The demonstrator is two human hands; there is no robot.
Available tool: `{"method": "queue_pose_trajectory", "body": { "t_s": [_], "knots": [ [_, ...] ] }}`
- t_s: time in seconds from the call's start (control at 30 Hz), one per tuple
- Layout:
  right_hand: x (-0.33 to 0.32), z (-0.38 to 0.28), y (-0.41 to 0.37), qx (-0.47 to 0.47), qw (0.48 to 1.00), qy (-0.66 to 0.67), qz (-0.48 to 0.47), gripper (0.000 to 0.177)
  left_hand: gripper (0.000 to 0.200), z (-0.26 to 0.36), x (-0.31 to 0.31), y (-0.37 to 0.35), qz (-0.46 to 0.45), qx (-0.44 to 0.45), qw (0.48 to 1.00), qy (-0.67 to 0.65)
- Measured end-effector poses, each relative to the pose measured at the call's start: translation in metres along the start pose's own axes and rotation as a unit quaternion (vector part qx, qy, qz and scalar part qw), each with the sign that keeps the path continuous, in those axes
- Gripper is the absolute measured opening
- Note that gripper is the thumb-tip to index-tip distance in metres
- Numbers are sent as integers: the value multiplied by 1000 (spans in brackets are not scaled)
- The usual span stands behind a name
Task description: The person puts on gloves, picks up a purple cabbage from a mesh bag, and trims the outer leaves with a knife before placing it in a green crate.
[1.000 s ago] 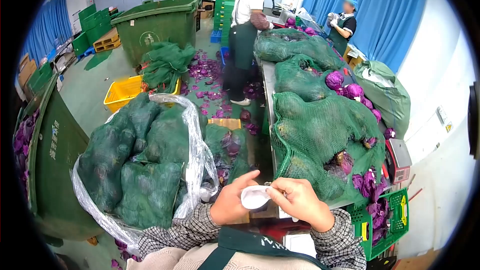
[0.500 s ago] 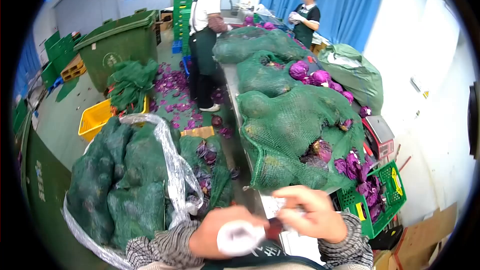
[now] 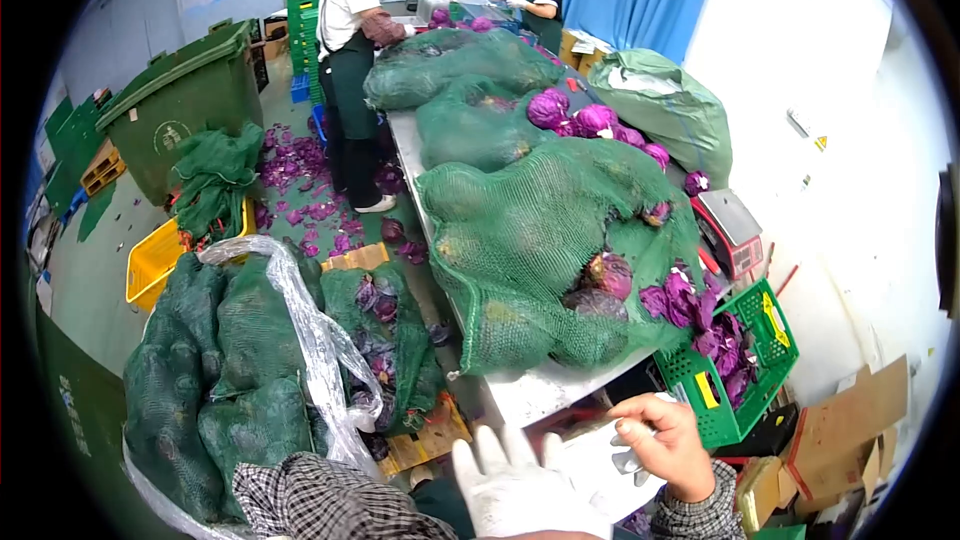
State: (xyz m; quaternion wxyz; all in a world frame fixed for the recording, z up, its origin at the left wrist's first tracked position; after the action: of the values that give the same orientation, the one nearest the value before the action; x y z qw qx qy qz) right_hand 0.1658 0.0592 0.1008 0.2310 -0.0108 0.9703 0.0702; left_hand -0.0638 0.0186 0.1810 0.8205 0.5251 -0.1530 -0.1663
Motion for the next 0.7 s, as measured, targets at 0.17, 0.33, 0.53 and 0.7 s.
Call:
{"method": "queue_pose_trajectory", "body": {
  "t_s": [0.17, 0.33, 0.53, 0.7],
  "knots": [
    [-7, -37, 29, -72, 995, 41, -54, 35, 40, -73, -34, -15, -120, -186, 960, 169],
    [35, -54, 83, -101, 989, -38, -97, 21, 81, -122, -47, -15, -60, -376, 911, 160],
    [48, -56, 105, -148, 979, -89, -109, 23, 80, -100, -98, -10, 33, -243, 940, 240],
    [64, -51, 117, -127, 985, -46, -108, 26, 32, -100, -72, -8, -182, -101, 869, 450]
  ]
}}
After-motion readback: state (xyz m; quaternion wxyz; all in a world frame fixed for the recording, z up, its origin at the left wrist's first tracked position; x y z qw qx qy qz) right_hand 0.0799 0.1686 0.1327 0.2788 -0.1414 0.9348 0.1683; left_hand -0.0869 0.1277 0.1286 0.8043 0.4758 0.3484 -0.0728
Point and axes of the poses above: each hand's wrist, its own y-axis towards the middle knuckle, its own x-axis out of the palm, z = x × y, the point moved 3 cm from there along y, towards the middle knuckle, and after that the axes turned 10 degrees about z, right-handed, at the moved point
